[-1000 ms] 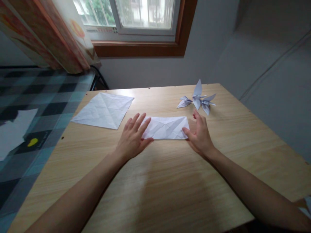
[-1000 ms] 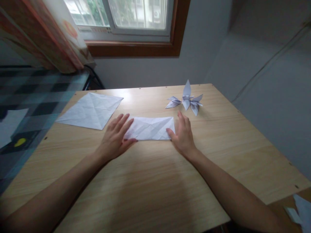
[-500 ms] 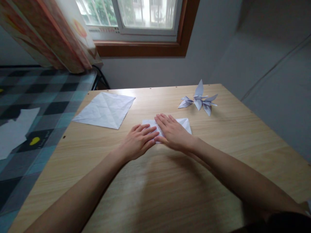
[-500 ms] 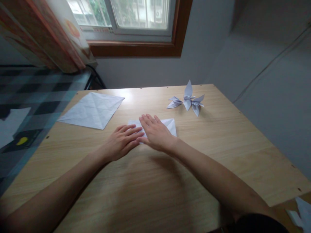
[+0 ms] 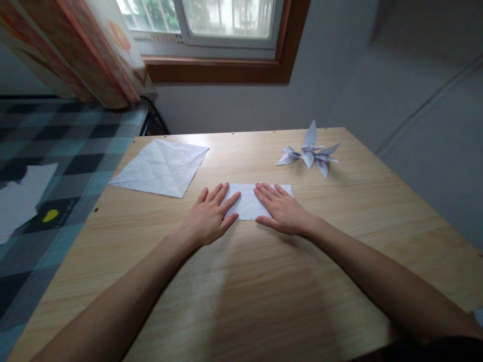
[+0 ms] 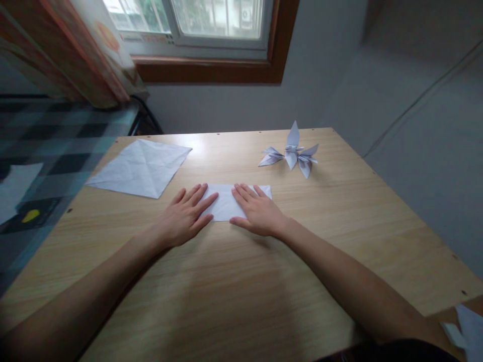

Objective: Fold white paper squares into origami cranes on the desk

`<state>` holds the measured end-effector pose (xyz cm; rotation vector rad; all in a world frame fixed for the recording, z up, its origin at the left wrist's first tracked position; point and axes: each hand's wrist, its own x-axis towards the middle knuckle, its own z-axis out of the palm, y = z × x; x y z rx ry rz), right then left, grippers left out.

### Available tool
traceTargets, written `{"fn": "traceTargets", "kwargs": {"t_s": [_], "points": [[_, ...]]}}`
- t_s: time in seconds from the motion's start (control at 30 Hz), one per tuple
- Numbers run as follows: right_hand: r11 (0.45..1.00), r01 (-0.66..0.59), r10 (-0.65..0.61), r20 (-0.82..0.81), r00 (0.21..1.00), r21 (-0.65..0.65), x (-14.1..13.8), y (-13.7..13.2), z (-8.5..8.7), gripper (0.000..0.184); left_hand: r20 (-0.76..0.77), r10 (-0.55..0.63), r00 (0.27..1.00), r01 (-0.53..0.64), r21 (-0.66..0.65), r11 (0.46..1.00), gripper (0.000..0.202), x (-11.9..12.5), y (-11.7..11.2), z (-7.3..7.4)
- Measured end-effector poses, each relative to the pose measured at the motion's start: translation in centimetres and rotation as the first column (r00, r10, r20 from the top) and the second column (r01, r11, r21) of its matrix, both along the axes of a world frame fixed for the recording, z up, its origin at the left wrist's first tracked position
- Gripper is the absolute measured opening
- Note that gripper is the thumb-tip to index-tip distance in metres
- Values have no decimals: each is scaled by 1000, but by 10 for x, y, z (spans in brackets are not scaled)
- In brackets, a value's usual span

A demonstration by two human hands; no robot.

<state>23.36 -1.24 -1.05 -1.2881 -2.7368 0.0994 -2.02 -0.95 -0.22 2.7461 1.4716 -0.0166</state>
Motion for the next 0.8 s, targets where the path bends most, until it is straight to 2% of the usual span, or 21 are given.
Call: {"fn": "traceTargets", "kwargs": {"t_s": [0.17,0.3,0.4,0.5,0.63,0.7,0.8], "points": [[1000,28,-28,12,1000,13,42,-9,-5,87,17,20,1000,-20,13,1000,58,-1,1,-1],[998,14,-13,-16,1000,62,61,-16,-3,85,28,29,999,-30,36,999,60,-3,1,-1],[993,-39,43,-35,998,111,64,-22,5,71,39,36,999,-37,46,998,61,-6,1,-2],[982,-110,121,-65,990,155,61,-28,14,48,58,50,997,-55,70,996,59,-9,3,-3],[966,-155,174,-76,982,209,52,-37,17,25,116,61,991,-77,140,987,56,-12,5,-5],[955,-168,188,-65,980,243,44,-38,14,21,165,16,986,-53,224,973,53,-12,5,-3],[938,-160,194,-82,978,306,29,-39,11,18,216,-198,956,109,366,924,47,-8,1,1]]}}
